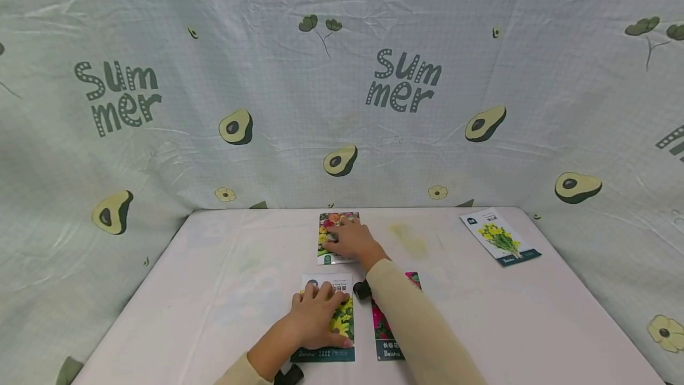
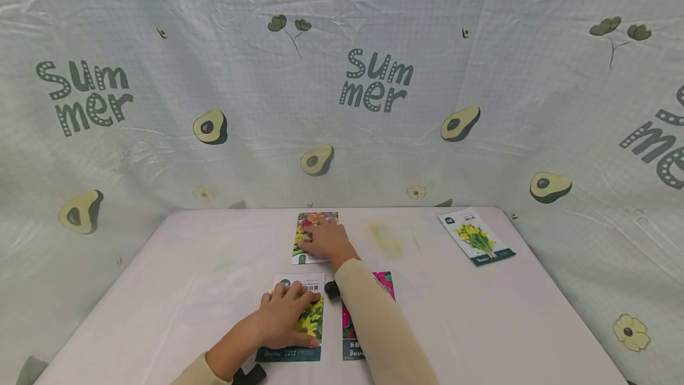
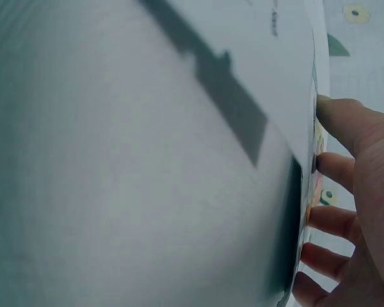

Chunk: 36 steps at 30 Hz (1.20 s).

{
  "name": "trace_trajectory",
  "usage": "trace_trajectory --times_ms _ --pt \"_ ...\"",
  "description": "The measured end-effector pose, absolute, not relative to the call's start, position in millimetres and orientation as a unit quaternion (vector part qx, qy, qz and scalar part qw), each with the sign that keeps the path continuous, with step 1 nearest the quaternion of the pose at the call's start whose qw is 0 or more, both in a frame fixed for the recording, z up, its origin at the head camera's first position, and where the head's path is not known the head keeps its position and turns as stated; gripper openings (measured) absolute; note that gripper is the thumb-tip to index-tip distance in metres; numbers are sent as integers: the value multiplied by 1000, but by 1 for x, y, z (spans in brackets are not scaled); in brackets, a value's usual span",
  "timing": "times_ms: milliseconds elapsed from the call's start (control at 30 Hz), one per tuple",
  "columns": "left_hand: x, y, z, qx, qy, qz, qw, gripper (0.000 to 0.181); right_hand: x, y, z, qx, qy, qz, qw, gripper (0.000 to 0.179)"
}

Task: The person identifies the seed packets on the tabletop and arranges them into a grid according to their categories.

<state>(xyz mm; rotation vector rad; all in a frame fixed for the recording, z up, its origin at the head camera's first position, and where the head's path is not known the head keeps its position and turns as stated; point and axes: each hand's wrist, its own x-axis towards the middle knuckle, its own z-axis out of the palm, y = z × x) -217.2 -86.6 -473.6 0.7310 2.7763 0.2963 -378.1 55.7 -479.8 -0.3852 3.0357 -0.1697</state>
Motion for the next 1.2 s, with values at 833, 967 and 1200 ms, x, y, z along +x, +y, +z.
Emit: trace_trajectory --times_ms 833,967,1200 --pt "-217 -86 -477 249 955 101 128 81 -379 43 -478 -120 990 -61 43 64" --pt "-218 -87 -480 253 954 98 125 81 -378 40 -477 -121 990 -59 46 65" --pt "-220 -87 -483 259 953 99 123 80 -379 35 -477 -115 990 -68 46 65"
